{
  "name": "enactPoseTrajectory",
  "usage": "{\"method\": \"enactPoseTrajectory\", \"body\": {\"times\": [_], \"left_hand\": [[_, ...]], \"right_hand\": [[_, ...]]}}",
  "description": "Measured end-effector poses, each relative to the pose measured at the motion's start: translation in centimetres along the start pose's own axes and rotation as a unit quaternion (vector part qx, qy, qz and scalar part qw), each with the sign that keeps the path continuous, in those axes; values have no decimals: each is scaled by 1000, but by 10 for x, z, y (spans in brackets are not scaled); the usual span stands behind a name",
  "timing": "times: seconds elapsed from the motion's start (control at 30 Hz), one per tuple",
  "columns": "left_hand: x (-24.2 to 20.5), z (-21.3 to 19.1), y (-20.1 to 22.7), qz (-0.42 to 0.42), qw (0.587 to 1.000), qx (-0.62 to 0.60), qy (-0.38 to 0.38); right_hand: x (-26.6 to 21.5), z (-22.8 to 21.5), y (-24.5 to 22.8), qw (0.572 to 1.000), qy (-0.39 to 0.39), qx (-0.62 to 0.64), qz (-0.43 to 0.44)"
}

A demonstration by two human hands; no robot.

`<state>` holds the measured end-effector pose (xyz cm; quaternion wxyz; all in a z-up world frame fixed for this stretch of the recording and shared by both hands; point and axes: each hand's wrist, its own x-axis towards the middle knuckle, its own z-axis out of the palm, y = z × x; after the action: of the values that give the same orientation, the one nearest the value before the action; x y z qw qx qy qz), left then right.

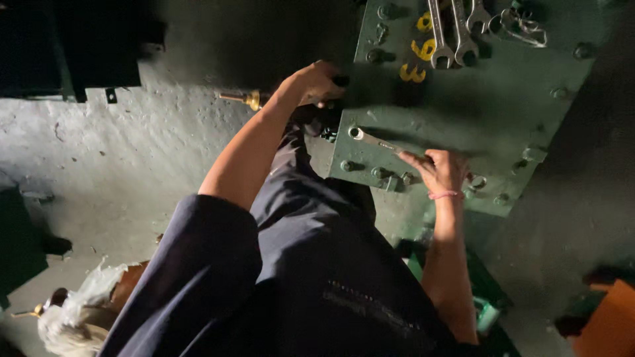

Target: The person uses a wrench to tighten bolts on a green metal panel. They systematically move from one bolt to the next, applying torque with both hands to secure the fasteners.

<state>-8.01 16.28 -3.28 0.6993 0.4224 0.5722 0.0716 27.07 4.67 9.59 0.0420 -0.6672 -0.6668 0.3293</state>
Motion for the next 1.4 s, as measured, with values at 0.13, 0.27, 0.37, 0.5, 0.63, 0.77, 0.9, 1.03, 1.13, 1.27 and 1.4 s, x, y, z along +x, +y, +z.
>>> {"method": "enactPoseTrajectory", "body": {"times": [0.13, 0.27, 0.37, 0.5, 0.63, 0.77, 0.9, 1.03, 1.13, 1.27, 1.4], "left_hand": [[44, -18, -3, 13, 977, 169, -127], [85, -27, 21, 25, 949, 190, -250], [101, -25, 24, 23, 930, 194, -311], [110, -14, 12, 23, 912, 184, -366], [100, -13, 0, 78, 904, 168, -386], [72, -13, 5, 86, 924, 70, -365], [52, -15, 25, -45, 944, 25, -325], [54, -19, 29, -50, 948, 3, -315], [72, -9, 27, -54, 944, 39, -323], [97, 0, 17, -68, 936, 84, -336], [104, -6, 8, -45, 933, 32, -355]], "right_hand": [[-9, -6, -2, 994, 43, -96, 3], [-40, -1, 0, 981, 156, -108, 37], [-78, 28, -8, 935, 244, -193, 172], [-127, 87, -28, 912, 347, -43, 217], [-135, 109, -57, 901, 340, 2, 269], [-112, 92, -79, 926, 247, 50, 282], [-91, 70, -85, 935, 225, -94, 256], [-82, 79, -84, 935, 200, -125, 265], [-71, 72, -71, 942, 142, -184, 240], [-36, 38, -53, 952, 31, -121, 279], [18, -10, -41, 982, 11, -98, 164]]}}
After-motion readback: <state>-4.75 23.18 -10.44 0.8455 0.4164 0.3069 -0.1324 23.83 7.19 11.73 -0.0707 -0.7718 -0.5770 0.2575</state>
